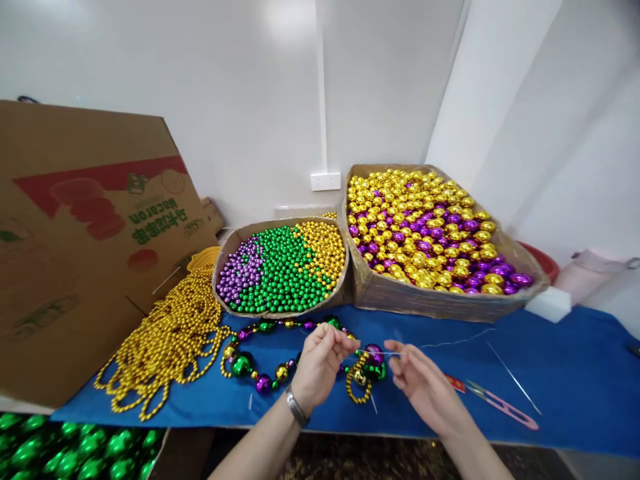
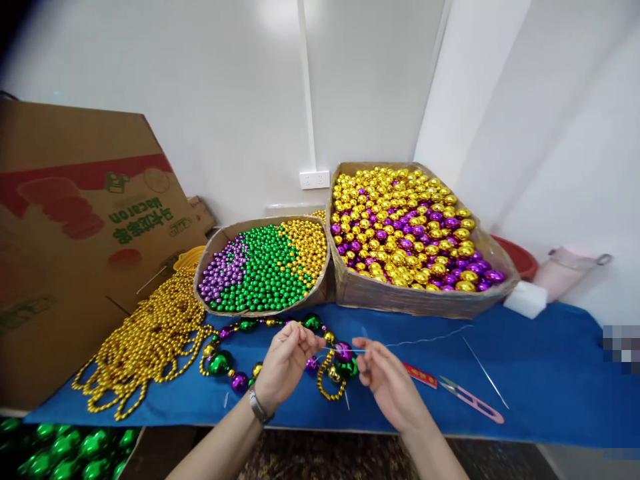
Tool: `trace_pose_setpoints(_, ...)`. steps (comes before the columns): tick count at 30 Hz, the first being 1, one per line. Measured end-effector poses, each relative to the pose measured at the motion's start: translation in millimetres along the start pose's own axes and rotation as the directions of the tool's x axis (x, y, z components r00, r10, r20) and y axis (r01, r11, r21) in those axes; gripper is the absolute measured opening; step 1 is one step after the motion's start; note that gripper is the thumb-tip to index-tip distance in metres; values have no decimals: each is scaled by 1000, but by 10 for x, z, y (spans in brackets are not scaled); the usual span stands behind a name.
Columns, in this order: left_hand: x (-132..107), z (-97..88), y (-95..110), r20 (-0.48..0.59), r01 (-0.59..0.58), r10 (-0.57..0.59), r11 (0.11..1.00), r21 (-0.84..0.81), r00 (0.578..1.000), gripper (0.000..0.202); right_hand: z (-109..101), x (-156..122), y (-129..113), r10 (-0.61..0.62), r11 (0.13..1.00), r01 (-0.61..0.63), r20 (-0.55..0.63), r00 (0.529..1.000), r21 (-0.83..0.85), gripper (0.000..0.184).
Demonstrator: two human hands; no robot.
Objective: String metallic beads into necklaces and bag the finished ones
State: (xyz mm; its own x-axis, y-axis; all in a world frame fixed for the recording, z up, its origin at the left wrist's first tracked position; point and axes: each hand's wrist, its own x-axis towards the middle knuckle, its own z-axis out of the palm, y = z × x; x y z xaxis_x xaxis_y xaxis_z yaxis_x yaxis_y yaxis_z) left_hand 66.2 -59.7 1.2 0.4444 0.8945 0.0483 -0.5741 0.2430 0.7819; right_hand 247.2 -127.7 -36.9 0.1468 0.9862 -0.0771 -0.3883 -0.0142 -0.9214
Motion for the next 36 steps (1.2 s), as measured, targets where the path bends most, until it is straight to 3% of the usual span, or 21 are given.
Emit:
trace_pose_setpoints(3,11,29,-22,-11,-36,36,999,17,999,28,-26,25,-135,-20,975,40,-91,996,217,27)
trace_pose_setpoints(5,22,58,-16,-4,-78,79,997,24,997,28,1,54,-228,-38,964,67,-117,992,256,24)
trace_pose_setpoints(12,86,285,140,103,-164,159,986,41,982,26,220,160,-634,-117,966,122,-35,992,228,22)
trace_pose_setpoints(16,91,348,268,151,-236,212,958,160,965,28,245,166,-829,-179,983,178,23,984,36,26)
trace_pose_setpoints(19,64,189,212,132,-208,182,953,218,974,29,193,136,-733,-186,976,189,39,982,-111,30)
trace_pose_setpoints(23,7,-127,-35,14,-62,60,958,280,998,31,101,102,-384,-161,953,161,21,987,-255,33)
trace_pose_setpoints(25,-6,-189,-110,-8,-43,49,938,343,999,31,68,99,-269,-188,924,183,16,982,-335,32)
trace_pose_setpoints(27,1,-161,-117,15,-76,76,911,405,997,30,47,99,-234,-233,858,226,42,971,-461,30)
trace_pose_setpoints(30,30,-40,-72,73,-135,114,883,450,991,30,30,90,-249,-322,677,330,139,937,-658,24)
trace_pose_setpoints(36,76,93,-99,119,-184,148,896,404,982,28,24,42,-151,-430,163,486,382,818,-858,28)
